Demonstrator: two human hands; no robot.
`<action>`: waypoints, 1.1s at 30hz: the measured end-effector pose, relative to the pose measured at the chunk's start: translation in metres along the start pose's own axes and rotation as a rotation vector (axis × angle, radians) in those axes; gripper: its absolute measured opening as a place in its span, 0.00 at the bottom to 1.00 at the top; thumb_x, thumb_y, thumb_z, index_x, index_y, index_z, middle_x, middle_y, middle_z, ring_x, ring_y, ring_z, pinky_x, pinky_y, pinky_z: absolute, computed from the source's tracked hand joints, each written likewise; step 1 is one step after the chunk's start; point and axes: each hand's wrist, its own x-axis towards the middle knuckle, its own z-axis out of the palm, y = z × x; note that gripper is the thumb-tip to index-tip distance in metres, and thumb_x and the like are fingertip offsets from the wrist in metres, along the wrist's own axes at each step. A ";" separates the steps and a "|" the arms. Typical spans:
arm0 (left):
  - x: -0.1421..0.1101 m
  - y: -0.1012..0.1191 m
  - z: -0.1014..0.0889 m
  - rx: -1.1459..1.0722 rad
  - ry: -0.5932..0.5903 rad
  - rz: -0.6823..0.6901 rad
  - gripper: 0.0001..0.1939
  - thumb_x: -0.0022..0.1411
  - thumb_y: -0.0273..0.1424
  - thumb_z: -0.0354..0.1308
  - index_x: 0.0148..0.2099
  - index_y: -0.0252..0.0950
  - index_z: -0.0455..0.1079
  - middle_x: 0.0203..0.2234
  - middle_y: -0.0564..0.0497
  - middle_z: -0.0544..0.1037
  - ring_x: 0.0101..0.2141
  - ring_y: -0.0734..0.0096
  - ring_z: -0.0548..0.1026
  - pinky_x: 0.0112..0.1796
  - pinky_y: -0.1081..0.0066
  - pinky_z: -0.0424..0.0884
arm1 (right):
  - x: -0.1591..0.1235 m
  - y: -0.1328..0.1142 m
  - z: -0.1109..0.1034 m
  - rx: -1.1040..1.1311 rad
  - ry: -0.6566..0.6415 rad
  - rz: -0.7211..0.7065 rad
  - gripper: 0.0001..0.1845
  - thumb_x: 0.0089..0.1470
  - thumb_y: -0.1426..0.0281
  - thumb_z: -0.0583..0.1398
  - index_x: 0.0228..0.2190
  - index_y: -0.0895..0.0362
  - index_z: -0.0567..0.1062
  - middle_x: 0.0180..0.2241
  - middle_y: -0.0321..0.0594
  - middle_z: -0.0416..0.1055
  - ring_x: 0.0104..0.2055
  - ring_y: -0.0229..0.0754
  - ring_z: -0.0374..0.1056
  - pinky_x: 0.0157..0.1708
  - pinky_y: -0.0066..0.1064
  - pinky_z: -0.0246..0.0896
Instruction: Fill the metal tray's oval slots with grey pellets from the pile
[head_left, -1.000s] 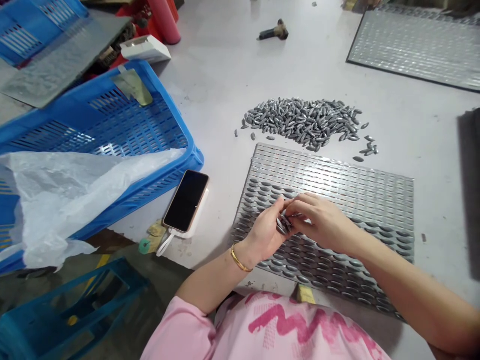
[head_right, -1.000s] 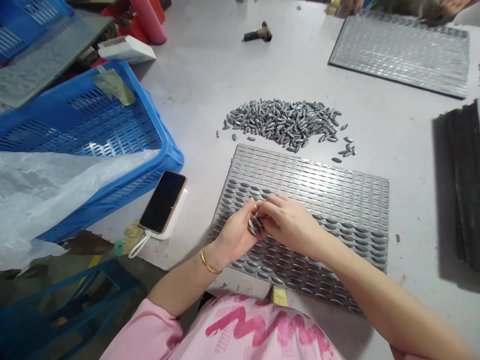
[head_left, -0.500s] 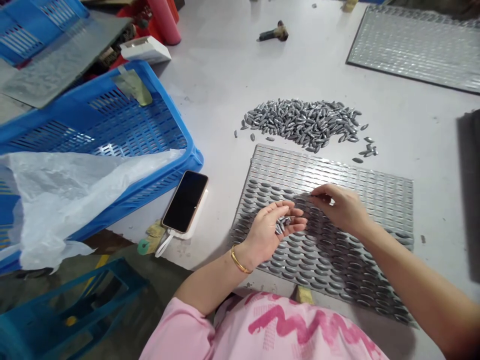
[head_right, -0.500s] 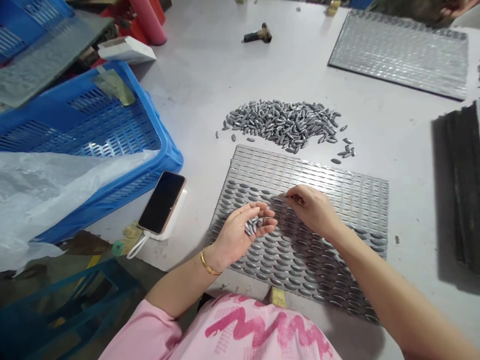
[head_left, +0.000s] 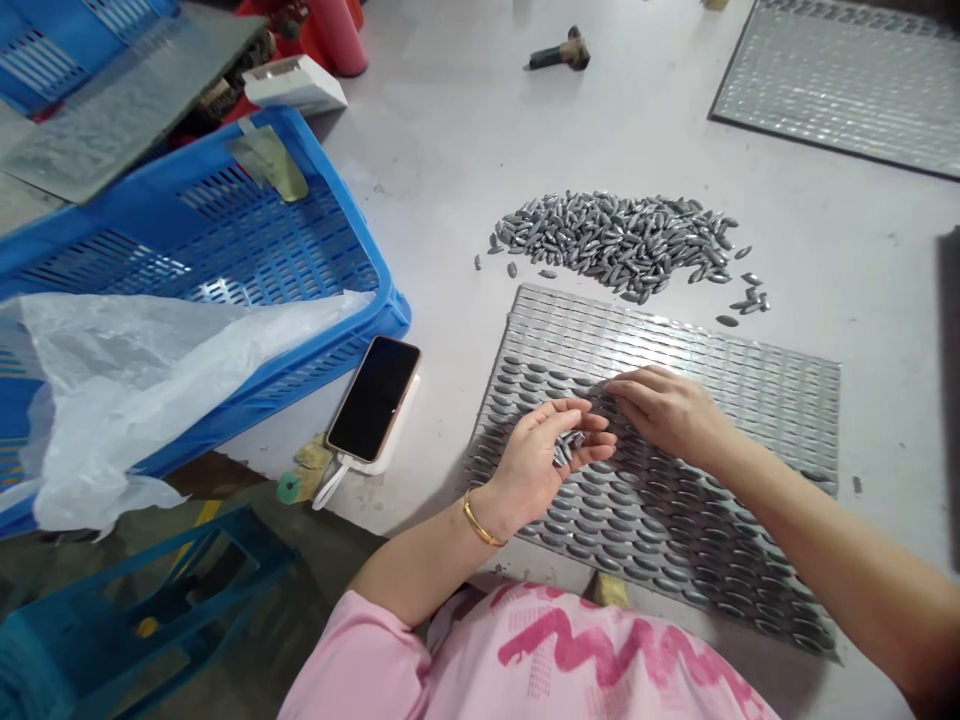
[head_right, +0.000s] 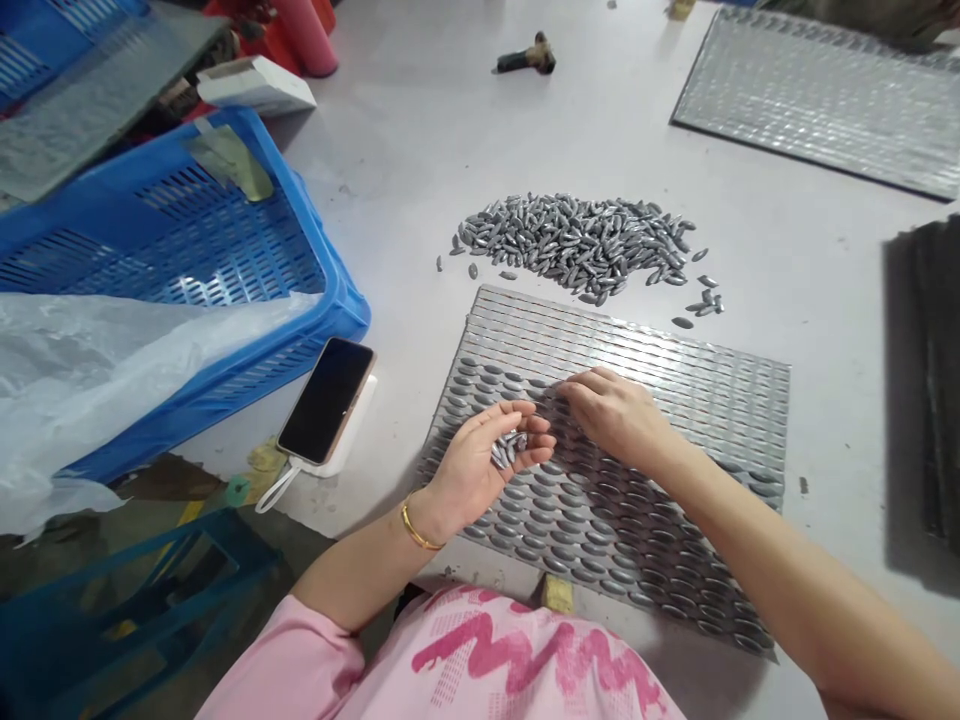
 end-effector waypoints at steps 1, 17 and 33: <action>0.000 0.000 0.000 -0.001 0.001 0.002 0.07 0.62 0.26 0.58 0.44 0.32 0.70 0.33 0.44 0.79 0.35 0.66 0.80 0.44 0.62 0.76 | -0.001 0.000 0.000 -0.007 0.001 -0.005 0.13 0.63 0.73 0.54 0.43 0.57 0.79 0.40 0.46 0.79 0.42 0.46 0.73 0.40 0.37 0.68; -0.001 0.002 0.000 -0.012 -0.015 0.012 0.07 0.62 0.26 0.58 0.43 0.31 0.71 0.34 0.44 0.79 0.34 0.66 0.80 0.44 0.62 0.76 | 0.003 -0.005 0.001 -0.207 0.022 -0.009 0.12 0.63 0.72 0.56 0.38 0.57 0.80 0.33 0.43 0.78 0.36 0.43 0.70 0.28 0.32 0.57; -0.001 0.001 -0.001 -0.013 -0.012 0.019 0.07 0.63 0.25 0.57 0.44 0.31 0.71 0.33 0.45 0.79 0.34 0.66 0.80 0.44 0.62 0.76 | 0.012 -0.006 -0.011 -0.233 -0.139 0.029 0.15 0.63 0.71 0.54 0.37 0.54 0.81 0.34 0.44 0.77 0.36 0.43 0.67 0.24 0.33 0.48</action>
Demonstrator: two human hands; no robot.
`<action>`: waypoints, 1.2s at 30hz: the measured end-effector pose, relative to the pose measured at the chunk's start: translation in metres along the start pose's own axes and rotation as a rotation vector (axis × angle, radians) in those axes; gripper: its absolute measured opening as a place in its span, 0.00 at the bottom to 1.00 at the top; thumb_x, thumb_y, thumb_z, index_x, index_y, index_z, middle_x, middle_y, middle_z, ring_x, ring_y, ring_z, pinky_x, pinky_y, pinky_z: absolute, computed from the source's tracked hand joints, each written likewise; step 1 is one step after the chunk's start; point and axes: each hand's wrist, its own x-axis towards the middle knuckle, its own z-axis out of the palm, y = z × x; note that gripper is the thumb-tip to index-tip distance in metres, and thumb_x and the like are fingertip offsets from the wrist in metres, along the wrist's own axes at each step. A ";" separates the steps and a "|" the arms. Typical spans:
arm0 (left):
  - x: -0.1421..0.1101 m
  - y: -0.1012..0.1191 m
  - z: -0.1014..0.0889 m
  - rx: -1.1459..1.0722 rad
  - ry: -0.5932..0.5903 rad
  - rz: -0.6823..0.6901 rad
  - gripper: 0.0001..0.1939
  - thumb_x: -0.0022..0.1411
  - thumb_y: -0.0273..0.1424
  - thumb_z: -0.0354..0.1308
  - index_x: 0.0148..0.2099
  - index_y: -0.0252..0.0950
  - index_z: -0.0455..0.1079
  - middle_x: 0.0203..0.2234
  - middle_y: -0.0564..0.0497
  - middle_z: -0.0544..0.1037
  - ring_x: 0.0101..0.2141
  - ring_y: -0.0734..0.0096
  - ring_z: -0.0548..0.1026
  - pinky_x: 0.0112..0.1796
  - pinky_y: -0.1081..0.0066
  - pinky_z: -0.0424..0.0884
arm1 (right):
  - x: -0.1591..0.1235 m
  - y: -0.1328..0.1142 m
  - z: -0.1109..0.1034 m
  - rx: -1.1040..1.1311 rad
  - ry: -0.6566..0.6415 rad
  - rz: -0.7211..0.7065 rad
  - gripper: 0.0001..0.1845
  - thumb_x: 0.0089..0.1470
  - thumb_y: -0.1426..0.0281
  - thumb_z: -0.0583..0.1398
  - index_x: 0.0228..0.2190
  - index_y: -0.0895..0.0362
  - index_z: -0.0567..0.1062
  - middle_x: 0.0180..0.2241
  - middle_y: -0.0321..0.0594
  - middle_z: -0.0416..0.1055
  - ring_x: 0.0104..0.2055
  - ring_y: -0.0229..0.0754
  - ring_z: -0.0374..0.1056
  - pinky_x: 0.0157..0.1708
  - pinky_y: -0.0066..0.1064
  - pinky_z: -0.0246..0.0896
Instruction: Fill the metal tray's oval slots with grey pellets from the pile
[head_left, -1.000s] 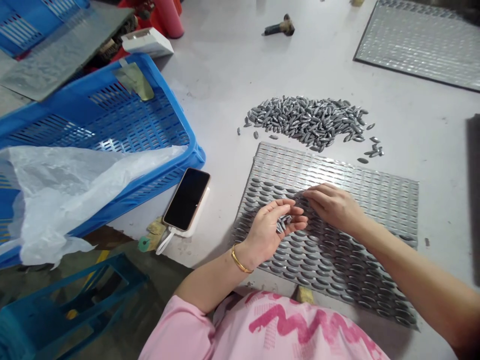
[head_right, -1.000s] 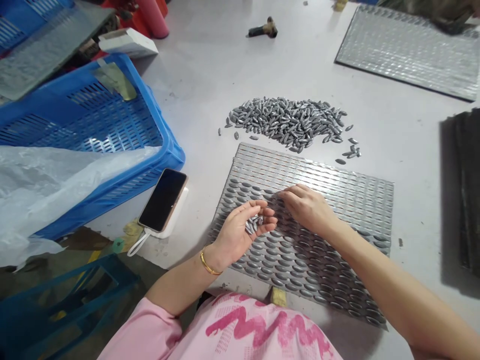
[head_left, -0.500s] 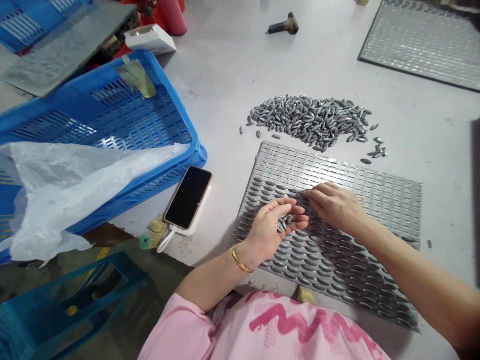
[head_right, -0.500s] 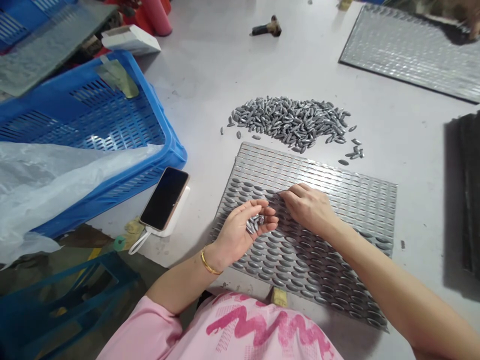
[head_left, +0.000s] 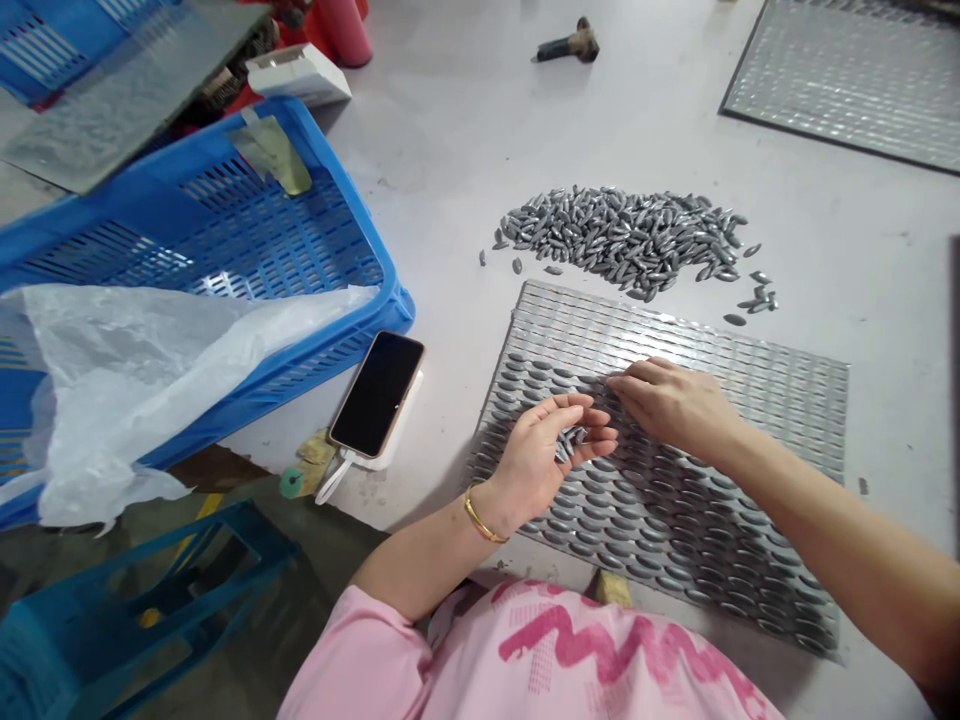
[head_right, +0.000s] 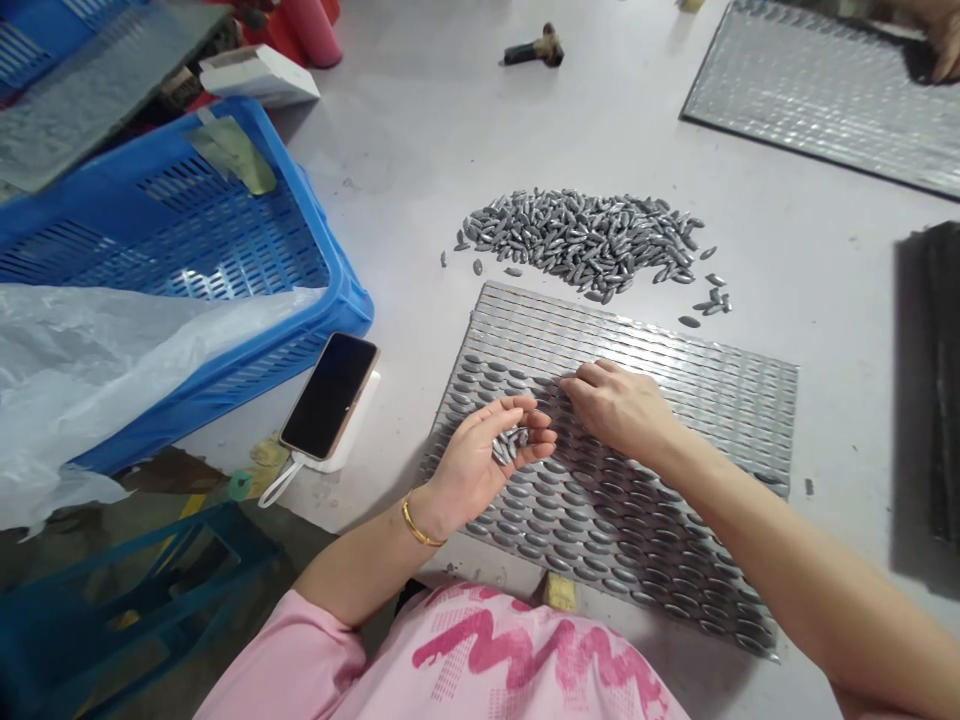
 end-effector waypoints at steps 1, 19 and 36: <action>0.000 0.000 0.000 -0.001 0.000 -0.004 0.07 0.63 0.25 0.57 0.44 0.31 0.71 0.33 0.45 0.79 0.34 0.66 0.80 0.44 0.62 0.76 | 0.001 0.000 -0.001 -0.011 -0.020 -0.004 0.15 0.63 0.72 0.54 0.38 0.54 0.81 0.34 0.45 0.77 0.36 0.43 0.67 0.24 0.33 0.47; 0.007 -0.008 0.001 -0.040 -0.082 -0.077 0.23 0.69 0.47 0.52 0.51 0.34 0.73 0.37 0.45 0.78 0.37 0.67 0.78 0.44 0.61 0.77 | 0.009 -0.037 -0.031 0.653 0.086 -0.058 0.12 0.63 0.67 0.58 0.42 0.52 0.81 0.41 0.46 0.78 0.43 0.46 0.73 0.41 0.38 0.70; 0.002 -0.023 0.001 0.355 -0.143 0.112 0.14 0.58 0.38 0.67 0.36 0.32 0.71 0.29 0.52 0.73 0.31 0.74 0.73 0.34 0.70 0.75 | -0.043 -0.055 -0.034 0.458 0.360 0.034 0.12 0.59 0.79 0.60 0.43 0.54 0.73 0.40 0.43 0.79 0.41 0.44 0.75 0.40 0.34 0.70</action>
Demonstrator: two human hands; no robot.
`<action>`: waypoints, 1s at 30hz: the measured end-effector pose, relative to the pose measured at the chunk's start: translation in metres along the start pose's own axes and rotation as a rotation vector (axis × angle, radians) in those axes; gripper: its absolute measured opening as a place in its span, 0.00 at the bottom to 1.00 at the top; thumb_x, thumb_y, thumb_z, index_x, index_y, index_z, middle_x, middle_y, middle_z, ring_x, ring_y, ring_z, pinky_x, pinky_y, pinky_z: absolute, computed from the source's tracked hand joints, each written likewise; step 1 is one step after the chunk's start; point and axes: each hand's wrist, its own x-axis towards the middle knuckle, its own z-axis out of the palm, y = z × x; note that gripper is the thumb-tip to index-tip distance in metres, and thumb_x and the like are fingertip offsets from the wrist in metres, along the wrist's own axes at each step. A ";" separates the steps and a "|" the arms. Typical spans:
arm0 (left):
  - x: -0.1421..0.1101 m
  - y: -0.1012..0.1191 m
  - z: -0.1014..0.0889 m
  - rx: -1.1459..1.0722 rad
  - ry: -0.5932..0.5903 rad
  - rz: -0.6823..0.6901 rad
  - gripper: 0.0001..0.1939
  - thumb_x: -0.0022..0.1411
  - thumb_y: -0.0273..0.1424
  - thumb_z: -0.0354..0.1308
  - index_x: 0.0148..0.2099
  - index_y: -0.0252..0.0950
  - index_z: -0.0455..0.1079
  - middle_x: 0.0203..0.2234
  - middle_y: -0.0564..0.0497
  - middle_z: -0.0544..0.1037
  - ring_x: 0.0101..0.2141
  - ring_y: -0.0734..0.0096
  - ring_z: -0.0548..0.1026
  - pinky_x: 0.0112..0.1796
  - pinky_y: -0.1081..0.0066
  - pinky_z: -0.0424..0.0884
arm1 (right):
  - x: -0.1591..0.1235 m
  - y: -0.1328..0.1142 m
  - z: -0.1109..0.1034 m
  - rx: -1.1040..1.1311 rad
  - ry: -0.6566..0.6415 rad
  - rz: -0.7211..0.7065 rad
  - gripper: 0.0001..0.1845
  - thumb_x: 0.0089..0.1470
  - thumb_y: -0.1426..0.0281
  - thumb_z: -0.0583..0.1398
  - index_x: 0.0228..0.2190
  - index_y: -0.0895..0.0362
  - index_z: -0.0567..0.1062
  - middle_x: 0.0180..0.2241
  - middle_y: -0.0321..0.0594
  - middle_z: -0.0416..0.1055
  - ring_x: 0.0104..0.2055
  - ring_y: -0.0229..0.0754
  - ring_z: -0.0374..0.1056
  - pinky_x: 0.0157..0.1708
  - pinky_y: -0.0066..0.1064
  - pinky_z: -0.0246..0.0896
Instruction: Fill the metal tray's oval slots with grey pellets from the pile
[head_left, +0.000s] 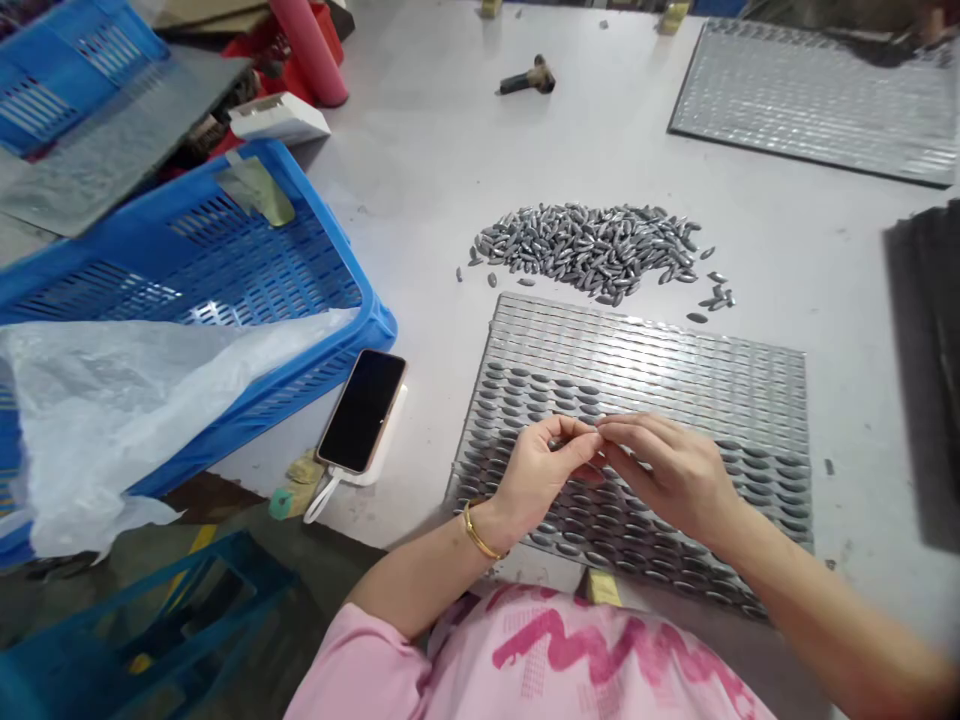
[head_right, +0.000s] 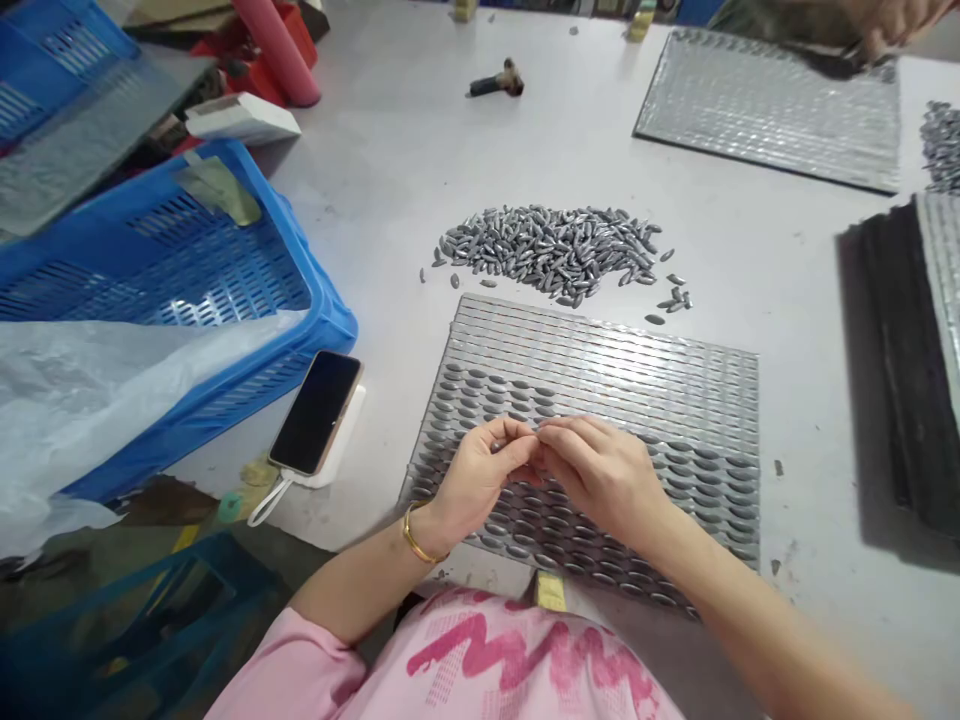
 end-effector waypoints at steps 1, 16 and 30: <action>0.000 -0.001 0.000 -0.018 -0.002 -0.015 0.14 0.57 0.38 0.68 0.36 0.32 0.71 0.29 0.52 0.73 0.31 0.74 0.73 0.34 0.70 0.75 | -0.003 0.001 0.001 0.007 -0.006 0.000 0.13 0.59 0.79 0.59 0.44 0.54 0.73 0.41 0.43 0.78 0.41 0.44 0.75 0.39 0.33 0.70; 0.003 0.004 0.002 -0.157 0.057 -0.150 0.13 0.59 0.35 0.65 0.43 0.34 0.69 0.35 0.47 0.79 0.30 0.71 0.78 0.31 0.71 0.75 | -0.011 0.050 -0.008 0.070 -0.012 0.080 0.12 0.61 0.74 0.59 0.43 0.52 0.79 0.37 0.43 0.78 0.36 0.42 0.75 0.34 0.32 0.69; 0.002 0.009 0.002 -0.232 0.114 -0.173 0.06 0.62 0.30 0.59 0.41 0.33 0.70 0.32 0.47 0.77 0.31 0.70 0.78 0.37 0.68 0.76 | -0.012 0.083 0.010 -0.247 -0.171 -0.068 0.12 0.64 0.72 0.55 0.43 0.56 0.78 0.38 0.45 0.78 0.39 0.44 0.72 0.34 0.33 0.65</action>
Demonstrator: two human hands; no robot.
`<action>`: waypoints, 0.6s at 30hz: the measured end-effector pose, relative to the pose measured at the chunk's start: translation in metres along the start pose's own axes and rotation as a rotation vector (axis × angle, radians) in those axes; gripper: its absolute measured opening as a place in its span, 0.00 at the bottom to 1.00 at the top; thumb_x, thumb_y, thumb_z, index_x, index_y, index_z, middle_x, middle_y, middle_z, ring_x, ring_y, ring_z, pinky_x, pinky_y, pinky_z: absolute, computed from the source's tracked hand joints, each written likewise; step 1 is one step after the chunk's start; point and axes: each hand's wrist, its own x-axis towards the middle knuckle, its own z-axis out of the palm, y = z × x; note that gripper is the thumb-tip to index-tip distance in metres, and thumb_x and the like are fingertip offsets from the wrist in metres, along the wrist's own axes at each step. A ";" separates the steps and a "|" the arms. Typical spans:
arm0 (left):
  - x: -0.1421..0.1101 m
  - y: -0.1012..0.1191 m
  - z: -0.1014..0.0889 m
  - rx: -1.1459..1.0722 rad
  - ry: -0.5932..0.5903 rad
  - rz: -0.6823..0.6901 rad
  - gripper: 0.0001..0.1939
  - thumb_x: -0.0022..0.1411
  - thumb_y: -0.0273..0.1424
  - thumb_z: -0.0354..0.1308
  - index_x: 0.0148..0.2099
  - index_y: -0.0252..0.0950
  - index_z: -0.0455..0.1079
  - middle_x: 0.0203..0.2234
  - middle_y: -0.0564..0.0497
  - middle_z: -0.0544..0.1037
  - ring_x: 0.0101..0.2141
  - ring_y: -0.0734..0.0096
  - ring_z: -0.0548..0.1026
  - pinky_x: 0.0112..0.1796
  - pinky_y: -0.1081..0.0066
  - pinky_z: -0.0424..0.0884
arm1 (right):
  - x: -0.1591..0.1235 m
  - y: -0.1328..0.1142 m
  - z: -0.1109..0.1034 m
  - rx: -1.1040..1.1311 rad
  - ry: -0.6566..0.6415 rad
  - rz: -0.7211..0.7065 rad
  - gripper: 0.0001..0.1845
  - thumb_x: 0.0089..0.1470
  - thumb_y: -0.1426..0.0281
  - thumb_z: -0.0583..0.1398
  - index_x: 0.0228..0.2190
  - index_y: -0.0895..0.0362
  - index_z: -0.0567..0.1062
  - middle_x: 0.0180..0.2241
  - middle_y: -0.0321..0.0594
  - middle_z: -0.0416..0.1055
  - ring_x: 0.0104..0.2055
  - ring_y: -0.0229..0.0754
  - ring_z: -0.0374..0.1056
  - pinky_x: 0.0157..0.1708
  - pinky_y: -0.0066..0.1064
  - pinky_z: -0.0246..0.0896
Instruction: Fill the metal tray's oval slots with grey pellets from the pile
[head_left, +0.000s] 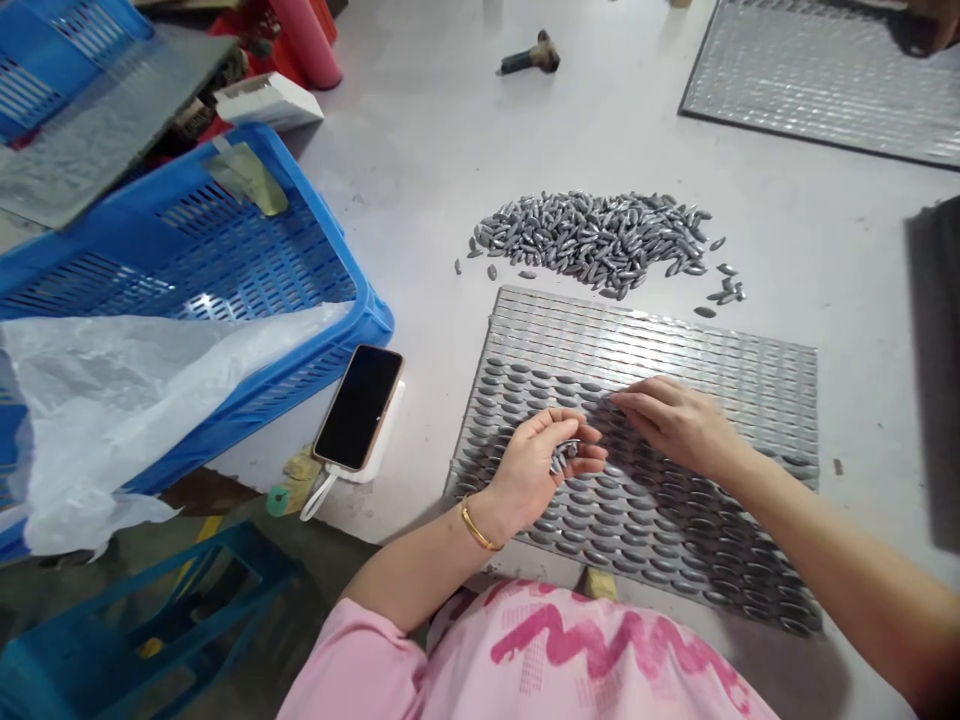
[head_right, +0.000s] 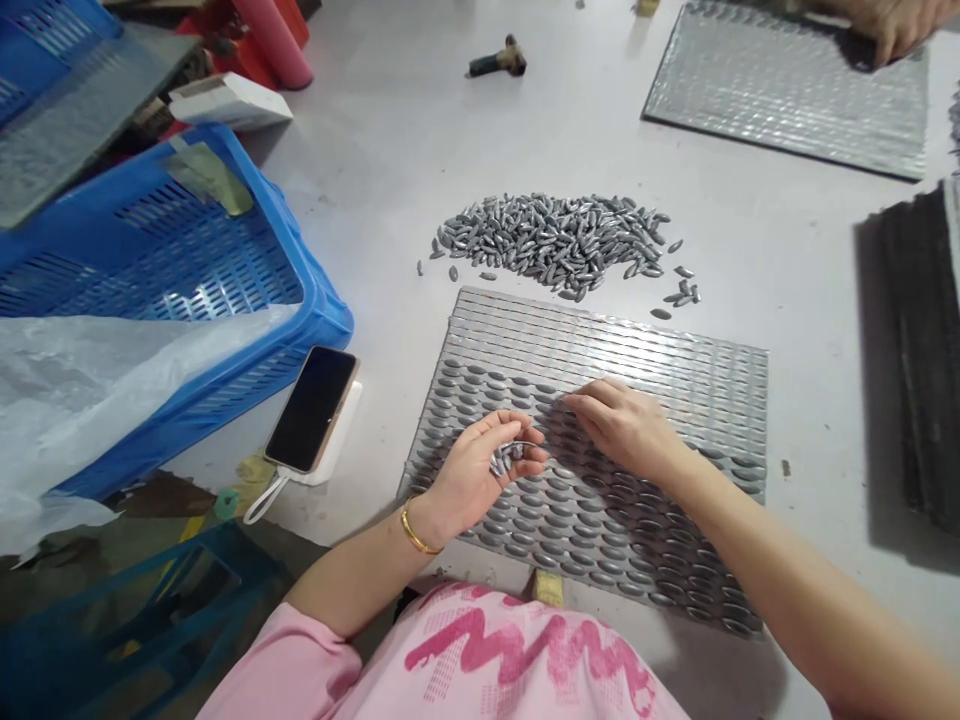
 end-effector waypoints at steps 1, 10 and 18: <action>0.000 0.000 0.000 0.000 -0.001 0.000 0.05 0.62 0.29 0.59 0.41 0.33 0.70 0.32 0.47 0.77 0.31 0.70 0.78 0.37 0.68 0.76 | -0.001 0.001 0.000 -0.020 -0.013 -0.017 0.12 0.64 0.73 0.55 0.43 0.57 0.78 0.38 0.45 0.78 0.39 0.44 0.72 0.34 0.33 0.64; 0.002 -0.001 -0.004 -0.021 -0.019 0.010 0.07 0.61 0.30 0.61 0.41 0.33 0.70 0.32 0.48 0.78 0.31 0.70 0.78 0.37 0.68 0.76 | 0.003 0.003 -0.007 -0.076 -0.142 -0.086 0.15 0.61 0.75 0.54 0.44 0.57 0.77 0.38 0.47 0.77 0.38 0.44 0.70 0.30 0.33 0.62; -0.002 0.002 0.000 -0.027 -0.012 0.023 0.06 0.61 0.30 0.61 0.40 0.33 0.70 0.32 0.48 0.78 0.32 0.70 0.78 0.39 0.67 0.76 | 0.005 0.004 -0.010 -0.169 -0.186 -0.109 0.14 0.61 0.76 0.54 0.44 0.56 0.77 0.38 0.45 0.77 0.37 0.43 0.69 0.26 0.32 0.55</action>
